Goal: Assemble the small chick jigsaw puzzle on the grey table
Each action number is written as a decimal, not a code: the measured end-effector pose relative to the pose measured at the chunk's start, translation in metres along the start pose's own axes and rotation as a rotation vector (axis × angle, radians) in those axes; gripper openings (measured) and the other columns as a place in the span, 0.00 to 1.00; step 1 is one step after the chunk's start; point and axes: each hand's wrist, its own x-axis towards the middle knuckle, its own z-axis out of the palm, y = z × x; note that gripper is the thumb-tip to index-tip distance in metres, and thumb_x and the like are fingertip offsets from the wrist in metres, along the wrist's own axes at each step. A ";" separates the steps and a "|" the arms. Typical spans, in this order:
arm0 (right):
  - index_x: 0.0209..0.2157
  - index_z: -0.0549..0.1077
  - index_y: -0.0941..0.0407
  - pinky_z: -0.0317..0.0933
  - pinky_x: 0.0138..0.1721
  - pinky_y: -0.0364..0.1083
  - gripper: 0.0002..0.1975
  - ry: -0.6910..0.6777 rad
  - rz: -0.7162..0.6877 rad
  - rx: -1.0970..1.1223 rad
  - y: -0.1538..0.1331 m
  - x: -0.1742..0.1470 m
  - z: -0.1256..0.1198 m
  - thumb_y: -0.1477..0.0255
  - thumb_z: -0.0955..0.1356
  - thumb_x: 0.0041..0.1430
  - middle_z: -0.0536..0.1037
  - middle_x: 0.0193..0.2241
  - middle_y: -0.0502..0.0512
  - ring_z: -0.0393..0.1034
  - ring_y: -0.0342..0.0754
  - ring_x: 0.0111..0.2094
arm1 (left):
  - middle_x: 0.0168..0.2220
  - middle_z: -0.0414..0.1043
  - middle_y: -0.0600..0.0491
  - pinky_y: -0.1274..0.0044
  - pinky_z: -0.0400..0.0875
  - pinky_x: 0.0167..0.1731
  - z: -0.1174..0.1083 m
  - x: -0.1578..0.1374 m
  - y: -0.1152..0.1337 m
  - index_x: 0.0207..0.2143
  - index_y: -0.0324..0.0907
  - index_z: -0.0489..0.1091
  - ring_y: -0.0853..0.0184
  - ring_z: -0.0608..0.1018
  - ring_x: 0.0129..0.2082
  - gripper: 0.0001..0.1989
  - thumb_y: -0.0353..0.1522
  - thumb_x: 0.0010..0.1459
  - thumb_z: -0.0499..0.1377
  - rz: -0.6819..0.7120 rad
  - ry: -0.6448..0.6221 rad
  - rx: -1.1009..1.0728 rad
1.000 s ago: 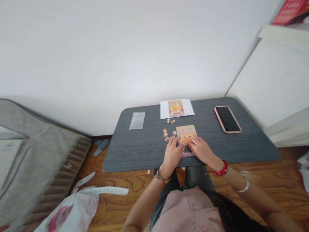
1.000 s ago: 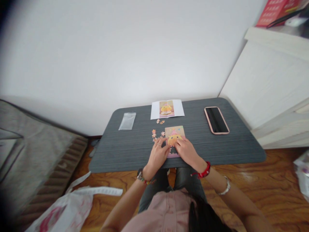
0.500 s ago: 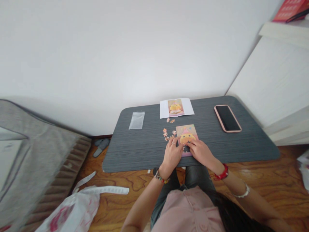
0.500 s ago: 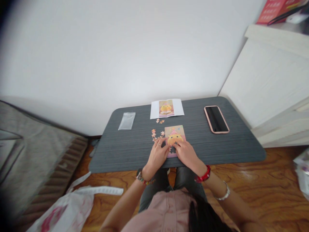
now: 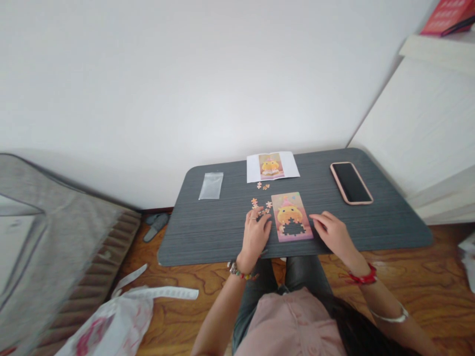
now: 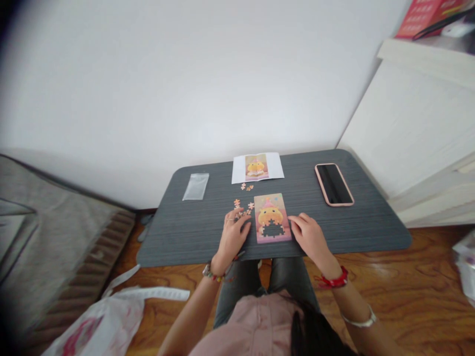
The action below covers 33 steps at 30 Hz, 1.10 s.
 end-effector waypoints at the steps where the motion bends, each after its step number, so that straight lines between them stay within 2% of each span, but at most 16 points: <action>1: 0.37 0.73 0.56 0.61 0.34 0.45 0.13 0.004 0.006 0.026 0.002 0.000 -0.002 0.73 0.58 0.60 0.71 0.27 0.55 0.68 0.48 0.31 | 0.48 0.62 0.47 0.64 0.64 0.50 -0.003 0.000 -0.005 0.39 0.43 0.70 0.60 0.65 0.50 0.09 0.27 0.55 0.54 -0.026 0.010 0.015; 5: 0.36 0.73 0.55 0.61 0.32 0.44 0.13 -0.006 -0.001 0.099 0.003 0.003 -0.006 0.73 0.58 0.60 0.71 0.26 0.53 0.68 0.46 0.29 | 0.46 0.63 0.46 0.64 0.65 0.49 -0.011 0.000 -0.025 0.37 0.42 0.71 0.58 0.66 0.48 0.08 0.27 0.54 0.55 -0.111 0.060 0.082; 10: 0.34 0.74 0.56 0.62 0.32 0.43 0.12 -0.038 -0.026 0.157 -0.012 0.011 -0.004 0.72 0.59 0.59 0.70 0.25 0.53 0.68 0.45 0.28 | 0.46 0.63 0.46 0.63 0.66 0.48 -0.016 -0.001 -0.039 0.35 0.42 0.72 0.57 0.66 0.47 0.07 0.28 0.53 0.56 -0.153 0.078 0.138; 18: 0.36 0.74 0.55 0.64 0.38 0.45 0.11 -0.126 -0.082 0.235 -0.034 0.010 0.005 0.75 0.60 0.58 0.76 0.33 0.55 0.70 0.47 0.35 | 0.46 0.64 0.45 0.63 0.65 0.48 -0.019 0.019 -0.047 0.35 0.40 0.72 0.56 0.66 0.47 0.08 0.28 0.53 0.55 -0.162 0.055 0.176; 27: 0.37 0.74 0.54 0.65 0.40 0.46 0.11 -0.169 -0.091 0.231 -0.025 0.003 0.009 0.76 0.61 0.57 0.76 0.36 0.55 0.71 0.47 0.37 | 0.44 0.65 0.47 0.67 0.65 0.48 -0.018 0.051 -0.047 0.32 0.42 0.73 0.59 0.67 0.46 0.08 0.28 0.55 0.54 -0.073 -0.016 0.191; 33: 0.36 0.74 0.54 0.65 0.40 0.46 0.12 -0.189 -0.085 0.239 -0.023 0.002 0.009 0.75 0.60 0.59 0.76 0.36 0.55 0.71 0.47 0.37 | 0.43 0.65 0.47 0.68 0.65 0.47 -0.011 0.058 -0.046 0.31 0.41 0.73 0.59 0.66 0.46 0.07 0.29 0.55 0.55 -0.092 -0.053 0.209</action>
